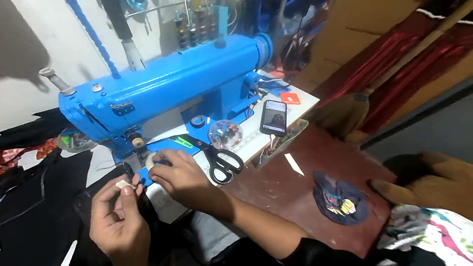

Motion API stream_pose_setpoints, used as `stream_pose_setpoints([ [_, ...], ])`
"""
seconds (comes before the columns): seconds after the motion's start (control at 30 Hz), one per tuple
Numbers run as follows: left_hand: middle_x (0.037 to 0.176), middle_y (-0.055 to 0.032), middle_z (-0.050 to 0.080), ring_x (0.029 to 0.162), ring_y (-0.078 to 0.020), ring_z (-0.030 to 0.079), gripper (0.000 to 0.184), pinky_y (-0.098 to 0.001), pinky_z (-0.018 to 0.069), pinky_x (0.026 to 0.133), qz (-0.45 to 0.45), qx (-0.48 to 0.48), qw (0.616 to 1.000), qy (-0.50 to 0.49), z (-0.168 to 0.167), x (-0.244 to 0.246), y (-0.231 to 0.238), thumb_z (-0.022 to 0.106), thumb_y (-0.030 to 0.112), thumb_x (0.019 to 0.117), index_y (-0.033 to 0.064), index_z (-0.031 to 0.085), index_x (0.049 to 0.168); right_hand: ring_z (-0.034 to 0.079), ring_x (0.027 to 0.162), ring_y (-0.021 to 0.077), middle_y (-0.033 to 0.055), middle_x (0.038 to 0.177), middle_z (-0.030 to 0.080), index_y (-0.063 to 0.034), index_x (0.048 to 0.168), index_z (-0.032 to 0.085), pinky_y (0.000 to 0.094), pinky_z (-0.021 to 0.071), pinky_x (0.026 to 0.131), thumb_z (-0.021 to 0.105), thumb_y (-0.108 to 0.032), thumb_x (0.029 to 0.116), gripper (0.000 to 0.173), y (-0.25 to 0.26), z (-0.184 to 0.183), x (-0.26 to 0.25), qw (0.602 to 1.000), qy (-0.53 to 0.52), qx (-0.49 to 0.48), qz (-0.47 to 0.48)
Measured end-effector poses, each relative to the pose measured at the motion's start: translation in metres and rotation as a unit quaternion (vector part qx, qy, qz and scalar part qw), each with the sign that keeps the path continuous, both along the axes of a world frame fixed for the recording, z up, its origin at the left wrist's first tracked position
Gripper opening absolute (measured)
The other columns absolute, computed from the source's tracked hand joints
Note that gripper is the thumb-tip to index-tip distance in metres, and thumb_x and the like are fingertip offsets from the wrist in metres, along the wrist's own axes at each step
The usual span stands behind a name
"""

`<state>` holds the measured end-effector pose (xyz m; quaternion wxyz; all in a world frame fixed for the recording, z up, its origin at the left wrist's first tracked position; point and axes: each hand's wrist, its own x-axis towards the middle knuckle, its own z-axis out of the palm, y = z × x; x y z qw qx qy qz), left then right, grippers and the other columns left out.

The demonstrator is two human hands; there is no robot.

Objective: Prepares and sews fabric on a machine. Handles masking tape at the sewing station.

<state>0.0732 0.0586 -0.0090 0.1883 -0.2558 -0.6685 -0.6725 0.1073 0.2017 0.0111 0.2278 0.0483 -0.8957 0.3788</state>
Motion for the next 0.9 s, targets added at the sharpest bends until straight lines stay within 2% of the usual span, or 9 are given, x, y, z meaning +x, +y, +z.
stream_pose_setpoints([
  [0.13, 0.117, 0.0045, 0.061, 0.102, -0.0015, 0.064, 0.015, -0.0224, 0.0565, 0.088, -0.027, 0.0, 1.0, 0.007, -0.002, -0.005, 0.012, 0.046, 0.011, 0.1035, 0.002, 0.054, 0.113, 0.068, 0.1, 0.0276, 0.0093, 0.106, 0.073, -0.0053, 0.098, 0.075, 0.0438, 0.0534, 0.078, 0.061, -0.01, 0.0988, 0.015, -0.004, -0.006, -0.003, 0.993, 0.115, 0.032, 0.013],
  [0.3, 0.112, 0.0007, 0.062, 0.102, 0.0027, 0.061, 0.018, -0.0163, 0.0526, 0.088, 0.003, -0.003, 1.0, -0.024, -0.007, -0.003, 0.021, 0.044, 0.007, 0.1024, -0.0048, 0.052, 0.112, 0.069, 0.097, 0.0239, 0.0057, 0.099, 0.075, -0.0078, 0.096, 0.076, 0.041, 0.0524, 0.081, 0.063, -0.011, 0.0979, 0.014, -0.011, -0.015, -0.009, 0.978, 0.195, 0.067, -0.032],
  [0.4, 0.104, 0.0027, 0.062, 0.094, 0.0061, 0.062, 0.017, -0.013, 0.0532, 0.083, 0.001, -0.005, 0.999, -0.045, -0.006, 0.004, 0.024, 0.047, 0.005, 0.102, -0.0069, 0.052, 0.112, 0.07, 0.09, 0.0213, 0.0054, 0.093, 0.076, -0.0071, 0.094, 0.076, 0.0386, 0.0533, 0.081, 0.064, -0.01, 0.0964, 0.013, -0.014, -0.018, -0.009, 0.965, 0.248, 0.05, -0.062],
  [0.5, 0.097, 0.0079, 0.064, 0.09, 0.0043, 0.063, 0.013, -0.0159, 0.0551, 0.083, -0.026, 0.014, 0.999, -0.03, -0.019, 0.007, 0.023, 0.048, 0.005, 0.1023, -0.0017, 0.055, 0.111, 0.07, 0.089, 0.0187, 0.0048, 0.091, 0.076, -0.0068, 0.094, 0.077, 0.0357, 0.0531, 0.083, 0.065, -0.01, 0.0959, 0.012, -0.014, -0.006, -0.007, 0.955, 0.291, 0.031, -0.054],
  [0.6, 0.11, 0.0064, 0.064, 0.106, 0.0023, 0.061, 0.016, -0.0193, 0.0521, 0.093, 0.001, 0.046, 0.999, -0.025, -0.019, 0.007, 0.022, 0.048, 0.006, 0.102, -0.002, 0.054, 0.114, 0.07, 0.091, 0.0206, 0.0063, 0.091, 0.075, -0.0057, 0.095, 0.077, 0.0378, 0.0536, 0.086, 0.064, -0.006, 0.0959, 0.013, -0.012, 0.0, -0.008, 0.958, 0.285, 0.028, 0.016],
  [0.67, 0.113, 0.004, 0.063, 0.106, 0.0031, 0.062, 0.018, -0.0182, 0.0524, 0.092, 0.03, 0.057, 0.997, -0.036, -0.009, 0.004, 0.019, 0.047, 0.007, 0.1021, -0.0046, 0.05, 0.116, 0.07, 0.091, 0.0221, 0.0076, 0.091, 0.075, -0.0047, 0.097, 0.076, 0.0381, 0.0544, 0.085, 0.063, -0.004, 0.0964, 0.013, -0.013, -0.003, -0.008, 0.962, 0.269, 0.024, 0.052],
  [0.73, 0.109, 0.0066, 0.064, 0.099, 0.005, 0.064, 0.015, -0.0164, 0.0554, 0.087, 0.027, 0.075, 0.996, -0.042, -0.006, 0.001, 0.02, 0.046, 0.006, 0.1023, -0.0022, 0.048, 0.115, 0.071, 0.089, 0.0228, 0.0086, 0.09, 0.075, -0.0038, 0.099, 0.076, 0.0369, 0.0557, 0.084, 0.063, -0.003, 0.0961, 0.013, -0.017, -0.006, -0.005, 0.964, 0.257, 0.021, 0.066],
  [0.8, 0.104, 0.0018, 0.066, 0.095, -0.0004, 0.064, 0.017, -0.0194, 0.0539, 0.084, -0.006, 0.145, 0.989, -0.019, -0.03, -0.005, 0.021, 0.049, 0.003, 0.1032, -0.0056, 0.053, 0.117, 0.07, 0.085, 0.0215, 0.0081, 0.087, 0.074, -0.0044, 0.1, 0.076, 0.0347, 0.0566, 0.083, 0.063, -0.003, 0.0952, 0.013, -0.024, -0.009, 0.0, 0.962, 0.268, 0.015, 0.056],
  [0.9, 0.106, -0.0006, 0.066, 0.098, -0.0053, 0.065, 0.018, -0.0232, 0.0548, 0.088, 0.0, 0.165, 0.986, -0.033, -0.056, 0.003, 0.022, 0.053, 0.005, 0.1011, -0.0007, 0.053, 0.119, 0.067, 0.077, 0.0191, 0.0069, 0.082, 0.073, -0.006, 0.1, 0.074, 0.0333, 0.0536, 0.08, 0.062, -0.007, 0.0985, 0.013, -0.032, -0.015, -0.001, 0.953, 0.298, 0.005, 0.049],
])
